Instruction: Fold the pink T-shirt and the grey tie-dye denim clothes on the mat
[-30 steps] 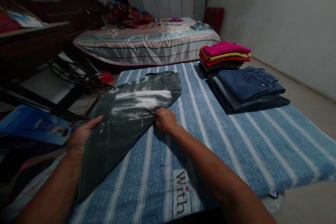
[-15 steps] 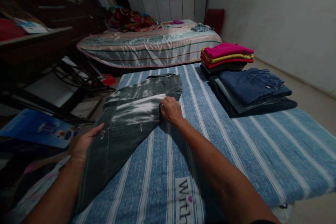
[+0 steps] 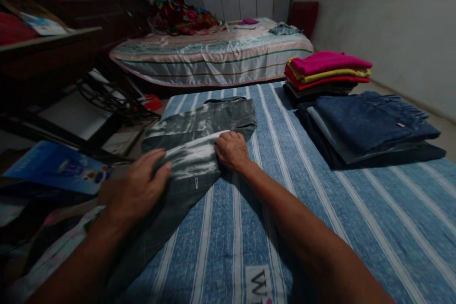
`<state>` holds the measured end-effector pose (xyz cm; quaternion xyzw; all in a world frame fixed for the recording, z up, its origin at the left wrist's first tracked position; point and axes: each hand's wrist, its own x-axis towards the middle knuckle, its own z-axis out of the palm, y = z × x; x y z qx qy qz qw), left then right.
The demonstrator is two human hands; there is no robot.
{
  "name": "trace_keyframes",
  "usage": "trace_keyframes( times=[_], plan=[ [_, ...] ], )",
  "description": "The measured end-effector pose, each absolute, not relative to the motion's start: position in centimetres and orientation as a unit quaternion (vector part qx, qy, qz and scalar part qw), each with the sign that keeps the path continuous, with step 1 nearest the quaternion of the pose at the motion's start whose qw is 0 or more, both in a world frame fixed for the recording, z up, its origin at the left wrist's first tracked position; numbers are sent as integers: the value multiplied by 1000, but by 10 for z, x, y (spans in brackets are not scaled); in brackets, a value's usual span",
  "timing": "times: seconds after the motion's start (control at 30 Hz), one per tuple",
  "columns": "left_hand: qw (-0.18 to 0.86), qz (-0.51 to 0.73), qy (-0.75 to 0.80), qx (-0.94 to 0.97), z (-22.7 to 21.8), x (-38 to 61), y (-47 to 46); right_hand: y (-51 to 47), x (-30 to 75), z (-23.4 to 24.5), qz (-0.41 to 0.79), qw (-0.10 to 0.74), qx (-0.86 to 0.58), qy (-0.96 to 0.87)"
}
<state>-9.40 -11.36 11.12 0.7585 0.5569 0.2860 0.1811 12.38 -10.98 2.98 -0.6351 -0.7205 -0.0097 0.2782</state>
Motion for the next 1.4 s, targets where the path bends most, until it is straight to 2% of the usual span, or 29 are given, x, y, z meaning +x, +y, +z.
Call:
trace_keyframes(
  times=[0.1, 0.2, 0.3, 0.5, 0.63, 0.87, 1.03, 1.23, 1.4],
  plan=[
    [51, 93, 458, 883, 77, -52, -113, -104, 114, 25, 3, 275, -622, -733],
    [-8, 15, 462, 887, 42, -38, -106, -101, 116, 17, 10, 253, -611, -750],
    [-34, 8, 461, 887, 27, -45, -102, -99, 124, 11, 20, 242, -604, -759],
    [-53, 5, 491, 870, 32, -51, -107, -99, 134, 1, 16, 246, -640, -728],
    [-71, -11, 553, 830, 34, -49, -109, -99, 144, -4, -6, 220, -668, -711],
    [-54, -45, 621, 780, 60, -62, -111, -100, 146, -4, -30, 215, -664, -716],
    [-86, -23, 580, 809, 72, -43, -101, -100, 145, -8, -35, 225, -667, -710],
    [-26, -85, 560, 824, 57, -48, -71, -99, 148, -11, -28, 227, -664, -712],
    [10, -77, 579, 811, 70, -93, -61, -101, 148, -8, -26, 227, -662, -714]
  ],
)
